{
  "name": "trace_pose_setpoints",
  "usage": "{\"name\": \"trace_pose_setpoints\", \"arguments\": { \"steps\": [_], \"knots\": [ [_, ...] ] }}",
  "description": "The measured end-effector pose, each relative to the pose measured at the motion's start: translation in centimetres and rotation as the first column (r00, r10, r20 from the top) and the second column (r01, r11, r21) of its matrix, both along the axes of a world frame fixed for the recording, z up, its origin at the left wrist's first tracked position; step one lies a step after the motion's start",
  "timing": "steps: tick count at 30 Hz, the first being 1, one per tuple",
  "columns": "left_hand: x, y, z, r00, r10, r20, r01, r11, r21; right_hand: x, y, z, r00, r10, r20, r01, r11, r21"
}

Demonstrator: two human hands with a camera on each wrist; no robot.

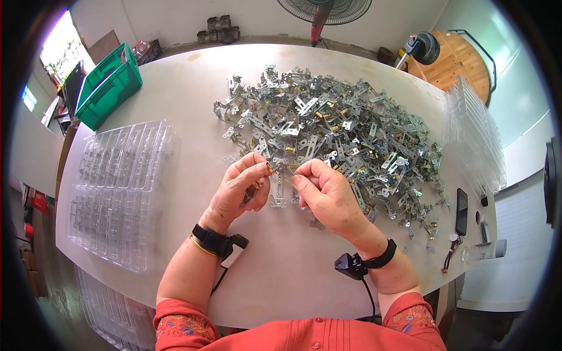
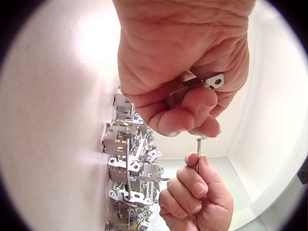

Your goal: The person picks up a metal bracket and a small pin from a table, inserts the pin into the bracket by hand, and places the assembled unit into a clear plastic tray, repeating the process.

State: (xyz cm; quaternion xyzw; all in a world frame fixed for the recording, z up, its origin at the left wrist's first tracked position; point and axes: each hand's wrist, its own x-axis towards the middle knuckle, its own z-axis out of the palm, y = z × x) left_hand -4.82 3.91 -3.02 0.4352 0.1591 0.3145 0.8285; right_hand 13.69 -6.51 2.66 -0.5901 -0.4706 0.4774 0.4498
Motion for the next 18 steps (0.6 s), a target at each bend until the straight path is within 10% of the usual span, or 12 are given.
{"name": "trace_pose_setpoints", "arguments": {
  "steps": [18],
  "knots": [
    [-0.05,-0.34,0.61,0.992,-0.05,-0.119,0.058,0.996,0.065,0.74,0.21,-0.55,0.999,0.043,-0.018,-0.043,0.998,-0.035]
  ]
}}
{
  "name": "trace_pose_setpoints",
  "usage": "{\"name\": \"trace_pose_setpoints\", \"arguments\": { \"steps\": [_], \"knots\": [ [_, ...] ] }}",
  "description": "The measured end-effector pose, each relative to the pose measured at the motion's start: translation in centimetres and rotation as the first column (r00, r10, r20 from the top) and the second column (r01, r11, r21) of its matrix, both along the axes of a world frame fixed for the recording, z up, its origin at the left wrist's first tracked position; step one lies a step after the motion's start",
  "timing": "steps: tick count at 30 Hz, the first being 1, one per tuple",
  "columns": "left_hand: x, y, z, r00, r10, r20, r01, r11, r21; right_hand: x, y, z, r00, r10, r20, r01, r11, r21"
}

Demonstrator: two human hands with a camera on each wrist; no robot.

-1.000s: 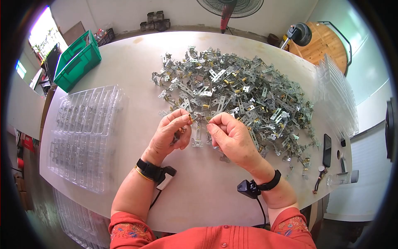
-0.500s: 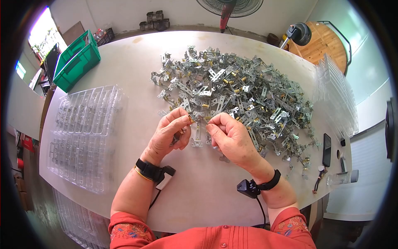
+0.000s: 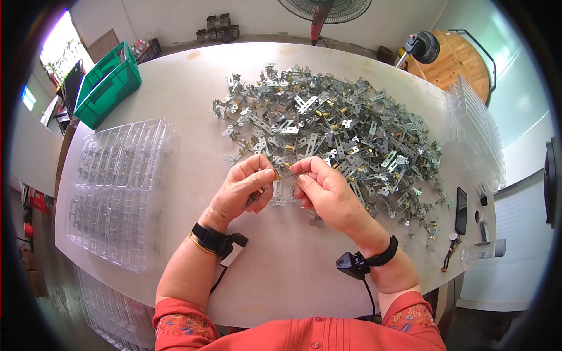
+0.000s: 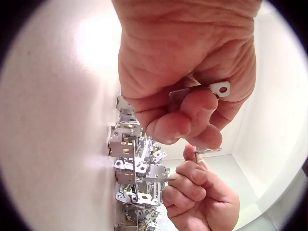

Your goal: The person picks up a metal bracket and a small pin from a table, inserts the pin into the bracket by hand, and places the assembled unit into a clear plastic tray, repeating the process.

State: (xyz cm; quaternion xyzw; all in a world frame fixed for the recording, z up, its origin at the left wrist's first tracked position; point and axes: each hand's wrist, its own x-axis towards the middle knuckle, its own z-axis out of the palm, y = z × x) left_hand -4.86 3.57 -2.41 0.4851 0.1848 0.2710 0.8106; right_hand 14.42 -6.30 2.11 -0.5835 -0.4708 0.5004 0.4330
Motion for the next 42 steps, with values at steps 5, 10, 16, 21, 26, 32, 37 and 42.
{"name": "trace_pose_setpoints", "arguments": {
  "steps": [5,10,16,21,26,32,37,42],
  "knots": [
    [0.0,-0.1,0.1,0.999,-0.05,-0.012,0.051,0.999,0.021,0.6,0.2,0.5,0.956,0.036,-0.29,-0.07,0.992,-0.106],
    [-0.2,-0.5,1.0,0.986,-0.11,-0.122,0.118,0.991,0.058,0.6,0.2,1.2,0.962,0.036,-0.271,-0.079,0.986,-0.149],
    [0.0,-1.2,1.8,0.977,-0.153,-0.151,0.161,0.986,0.042,0.0,-0.1,0.5,0.997,0.007,-0.073,-0.006,1.0,0.02],
    [0.0,-1.1,1.6,0.973,-0.183,-0.143,0.19,0.981,0.039,0.1,-0.2,0.2,0.978,-0.156,0.138,0.12,0.963,0.24],
    [-0.2,-0.3,0.9,0.993,-0.112,-0.022,0.11,0.991,-0.075,0.4,-0.4,1.5,0.975,-0.059,0.216,-0.058,0.866,0.497],
    [-0.1,-0.2,0.8,0.993,-0.11,0.039,0.113,0.987,-0.111,-0.2,-0.5,1.9,0.908,0.026,0.419,-0.272,0.797,0.539],
    [-0.1,0.0,0.3,0.98,-0.148,0.13,0.171,0.968,-0.185,-0.3,-0.4,1.8,0.922,-0.021,0.386,-0.219,0.794,0.567],
    [0.1,0.9,-1.5,0.939,-0.103,0.328,0.168,0.97,-0.177,0.2,-0.3,1.1,0.985,-0.112,0.131,0.034,0.872,0.488]
  ]
}}
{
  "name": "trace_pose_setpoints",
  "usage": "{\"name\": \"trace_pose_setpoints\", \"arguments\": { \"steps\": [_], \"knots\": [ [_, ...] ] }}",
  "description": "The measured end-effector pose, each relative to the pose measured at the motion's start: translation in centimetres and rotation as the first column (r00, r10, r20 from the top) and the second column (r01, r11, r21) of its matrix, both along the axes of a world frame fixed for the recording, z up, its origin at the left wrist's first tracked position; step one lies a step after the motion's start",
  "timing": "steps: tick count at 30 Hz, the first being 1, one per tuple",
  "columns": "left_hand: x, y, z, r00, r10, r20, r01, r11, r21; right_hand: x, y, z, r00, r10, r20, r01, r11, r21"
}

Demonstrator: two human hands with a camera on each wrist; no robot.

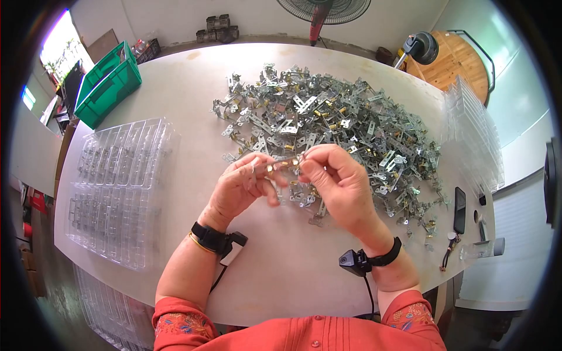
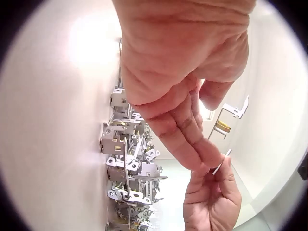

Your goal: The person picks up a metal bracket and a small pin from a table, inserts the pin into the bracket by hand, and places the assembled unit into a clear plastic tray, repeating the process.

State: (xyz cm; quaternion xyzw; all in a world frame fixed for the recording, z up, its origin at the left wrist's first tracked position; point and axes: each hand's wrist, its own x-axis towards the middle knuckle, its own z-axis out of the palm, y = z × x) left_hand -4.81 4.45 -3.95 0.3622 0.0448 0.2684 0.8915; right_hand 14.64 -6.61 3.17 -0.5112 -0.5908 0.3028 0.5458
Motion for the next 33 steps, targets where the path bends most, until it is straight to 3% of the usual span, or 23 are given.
{"name": "trace_pose_setpoints", "arguments": {
  "steps": [2,4,9,19,21,27,31,33],
  "knots": [
    [0.1,-0.2,-0.2,0.995,0.078,0.068,-0.08,0.996,0.029,0.0,0.2,0.3,0.958,-0.077,-0.276,0.051,0.994,-0.101],
    [0.4,-0.7,0.5,0.981,0.196,0.008,-0.195,0.973,0.12,0.4,0.4,-0.2,0.969,-0.099,-0.228,0.072,0.99,-0.124],
    [0.5,-0.6,0.3,0.976,0.217,0.014,-0.218,0.971,0.098,-0.3,0.6,-0.7,0.923,-0.075,-0.378,-0.013,0.974,-0.225],
    [0.3,0.2,-0.7,0.962,0.273,0.019,-0.273,0.949,0.156,-1.0,0.2,-1.1,0.952,-0.007,-0.305,-0.084,0.955,-0.284],
    [0.2,0.1,-0.5,0.959,0.282,0.005,-0.28,0.948,0.149,-0.7,0.0,-0.6,0.999,-0.007,-0.036,-0.004,0.954,-0.299],
    [0.1,-0.2,0.2,0.974,0.223,-0.044,-0.216,0.967,0.133,-1.1,-0.4,0.6,0.976,-0.008,-0.218,-0.045,0.97,-0.237],
    [-0.1,-0.6,0.2,0.975,0.178,-0.132,-0.164,0.98,0.11,-1.5,-0.7,0.7,0.971,-0.003,-0.237,-0.065,0.958,-0.28],
    [0.0,-0.6,0.1,0.973,0.169,-0.156,-0.149,0.98,0.132,-1.4,-0.7,0.5,0.993,0.001,-0.117,-0.033,0.962,-0.273]
  ]
}}
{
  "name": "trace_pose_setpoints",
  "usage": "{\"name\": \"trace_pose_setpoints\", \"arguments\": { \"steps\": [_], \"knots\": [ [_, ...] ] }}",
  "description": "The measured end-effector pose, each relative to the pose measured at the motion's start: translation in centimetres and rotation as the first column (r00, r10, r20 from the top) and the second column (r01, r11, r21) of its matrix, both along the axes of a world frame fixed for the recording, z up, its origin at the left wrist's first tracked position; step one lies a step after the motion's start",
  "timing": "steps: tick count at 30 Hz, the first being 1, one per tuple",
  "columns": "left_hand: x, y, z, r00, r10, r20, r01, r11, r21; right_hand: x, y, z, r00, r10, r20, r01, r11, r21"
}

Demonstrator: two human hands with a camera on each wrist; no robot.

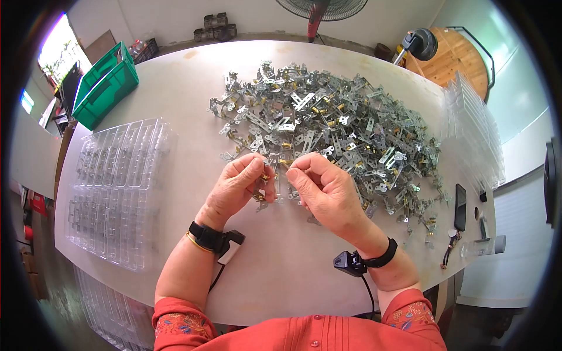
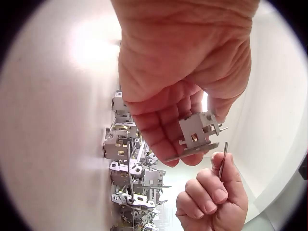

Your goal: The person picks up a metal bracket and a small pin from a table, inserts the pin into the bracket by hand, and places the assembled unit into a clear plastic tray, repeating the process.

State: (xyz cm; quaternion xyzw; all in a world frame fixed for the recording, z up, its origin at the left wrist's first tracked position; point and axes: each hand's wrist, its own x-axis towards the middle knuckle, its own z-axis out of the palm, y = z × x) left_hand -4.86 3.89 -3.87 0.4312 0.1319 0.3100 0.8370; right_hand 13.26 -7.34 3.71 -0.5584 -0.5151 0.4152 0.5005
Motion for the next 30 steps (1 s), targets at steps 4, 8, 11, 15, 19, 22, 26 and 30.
{"name": "trace_pose_setpoints", "arguments": {
  "steps": [4,8,11,15,19,22,26,30],
  "knots": [
    [0.1,-0.1,0.4,0.997,0.004,-0.078,0.0,0.999,0.042,0.0,0.0,0.1,0.999,0.009,0.042,-0.009,1.0,0.001],
    [0.2,-0.3,0.5,0.994,0.017,-0.106,-0.014,0.999,0.029,0.0,0.1,-0.2,0.998,-0.001,0.058,0.003,1.0,-0.022],
    [0.2,-0.2,0.5,0.993,0.001,-0.118,0.006,0.998,0.057,-0.1,0.1,-0.2,0.997,-0.01,0.081,0.013,0.999,-0.03],
    [0.2,-0.2,0.4,0.989,0.017,-0.145,-0.007,0.998,0.068,-0.1,0.0,0.1,0.995,-0.012,0.103,0.018,0.998,-0.062],
    [0.2,-0.2,0.6,0.985,0.017,-0.171,0.002,0.994,0.109,0.0,0.0,-0.1,0.992,0.0,0.123,0.011,0.995,-0.095],
    [0.1,-0.3,0.8,0.975,0.004,-0.223,0.028,0.989,0.144,-0.1,0.1,0.0,0.995,-0.018,0.102,0.022,0.999,-0.044],
    [0.1,-0.4,1.1,0.962,-0.01,-0.273,0.065,0.979,0.191,0.0,0.0,0.1,0.99,-0.004,0.143,0.017,0.996,-0.093],
    [0.2,-0.7,1.4,0.945,0.002,-0.328,0.082,0.967,0.243,0.0,0.0,-0.1,0.997,0.051,0.052,-0.043,0.989,-0.142]
  ]
}}
